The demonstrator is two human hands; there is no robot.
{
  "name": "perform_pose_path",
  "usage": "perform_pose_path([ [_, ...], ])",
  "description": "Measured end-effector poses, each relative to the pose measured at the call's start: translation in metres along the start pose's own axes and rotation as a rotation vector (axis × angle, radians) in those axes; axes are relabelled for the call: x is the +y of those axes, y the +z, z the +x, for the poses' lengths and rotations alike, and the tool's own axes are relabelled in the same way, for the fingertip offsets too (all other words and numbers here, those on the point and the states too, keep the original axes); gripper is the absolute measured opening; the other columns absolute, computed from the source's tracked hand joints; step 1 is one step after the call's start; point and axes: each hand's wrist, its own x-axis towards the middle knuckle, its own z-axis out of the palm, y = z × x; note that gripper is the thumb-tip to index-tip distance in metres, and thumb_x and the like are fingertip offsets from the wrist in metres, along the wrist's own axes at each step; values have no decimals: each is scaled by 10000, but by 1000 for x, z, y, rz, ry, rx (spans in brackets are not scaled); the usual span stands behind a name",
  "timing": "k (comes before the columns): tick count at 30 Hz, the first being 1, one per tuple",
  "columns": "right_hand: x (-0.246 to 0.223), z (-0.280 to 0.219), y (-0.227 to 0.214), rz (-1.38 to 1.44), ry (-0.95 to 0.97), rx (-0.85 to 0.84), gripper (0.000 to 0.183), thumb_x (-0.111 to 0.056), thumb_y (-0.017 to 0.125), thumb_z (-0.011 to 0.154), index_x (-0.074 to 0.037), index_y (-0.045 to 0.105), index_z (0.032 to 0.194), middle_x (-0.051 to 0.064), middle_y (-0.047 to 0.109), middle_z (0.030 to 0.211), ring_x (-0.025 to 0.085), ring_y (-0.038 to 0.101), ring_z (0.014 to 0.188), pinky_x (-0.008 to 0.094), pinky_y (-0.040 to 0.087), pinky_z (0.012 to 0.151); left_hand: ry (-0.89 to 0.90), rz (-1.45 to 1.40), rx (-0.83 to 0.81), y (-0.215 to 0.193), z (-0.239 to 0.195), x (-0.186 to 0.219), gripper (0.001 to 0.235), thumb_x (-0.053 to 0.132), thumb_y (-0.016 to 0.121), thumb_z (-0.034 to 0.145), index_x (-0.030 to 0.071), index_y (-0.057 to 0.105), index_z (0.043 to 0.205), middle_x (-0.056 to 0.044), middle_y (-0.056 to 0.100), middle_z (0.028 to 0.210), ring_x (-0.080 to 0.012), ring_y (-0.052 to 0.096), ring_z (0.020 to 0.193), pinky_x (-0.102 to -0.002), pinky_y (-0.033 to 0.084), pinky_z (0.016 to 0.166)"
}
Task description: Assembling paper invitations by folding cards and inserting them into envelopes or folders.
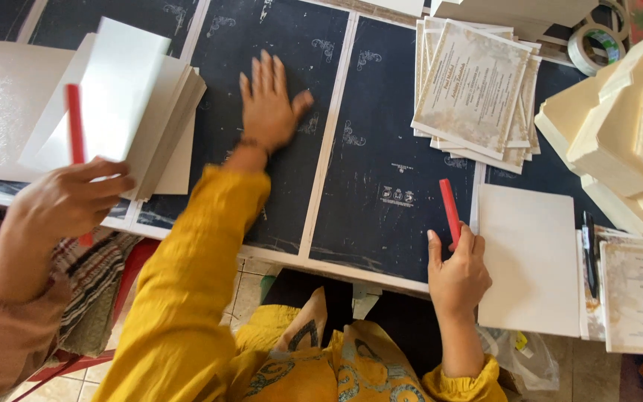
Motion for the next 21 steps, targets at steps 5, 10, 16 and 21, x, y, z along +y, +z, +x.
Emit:
perform_pose_path([
  [5, -14, 5, -3, -30, 59, -7, 571, -545, 587, 1040, -80, 652, 1366, 79, 632, 1010, 300, 697, 839, 512, 537, 607, -293, 32, 148, -7, 108, -57, 953, 764, 172, 1077, 62, 94, 1717, -196, -120, 1692, -409, -89, 1570, -583, 60, 1305],
  [10, -16, 8, -2, -106, 54, -11, 546, -544, 602, 1032, -87, 673, 1323, 10, 650, 960, 191, 696, 773, 398, 538, 564, -370, 43, 315, 9, 190, -134, 992, 740, 534, 1190, -54, 226, 1700, -152, -175, 1663, -442, -147, 1512, -706, 137, 1237],
  [16, -13, 11, 2, -113, 50, -29, 566, -570, 591, 1017, -76, 678, 1279, -11, 666, 915, 159, 683, 728, 360, 511, 519, -491, -49, 161, -34, 178, -118, 975, 717, 283, 1134, -60, 99, 1693, -124, -77, 1719, -330, -214, 1471, -708, -14, 1241],
  [21, -10, 7, 4, -138, 14, 7, 572, -584, 564, 1032, -76, 678, 1269, -17, 650, 880, 175, 664, 684, 351, 481, 475, -453, -61, 137, -25, 170, -96, 953, 702, 169, 1052, -27, 95, 1661, -183, 44, 1742, -338, -152, 1496, -692, -35, 1210],
])
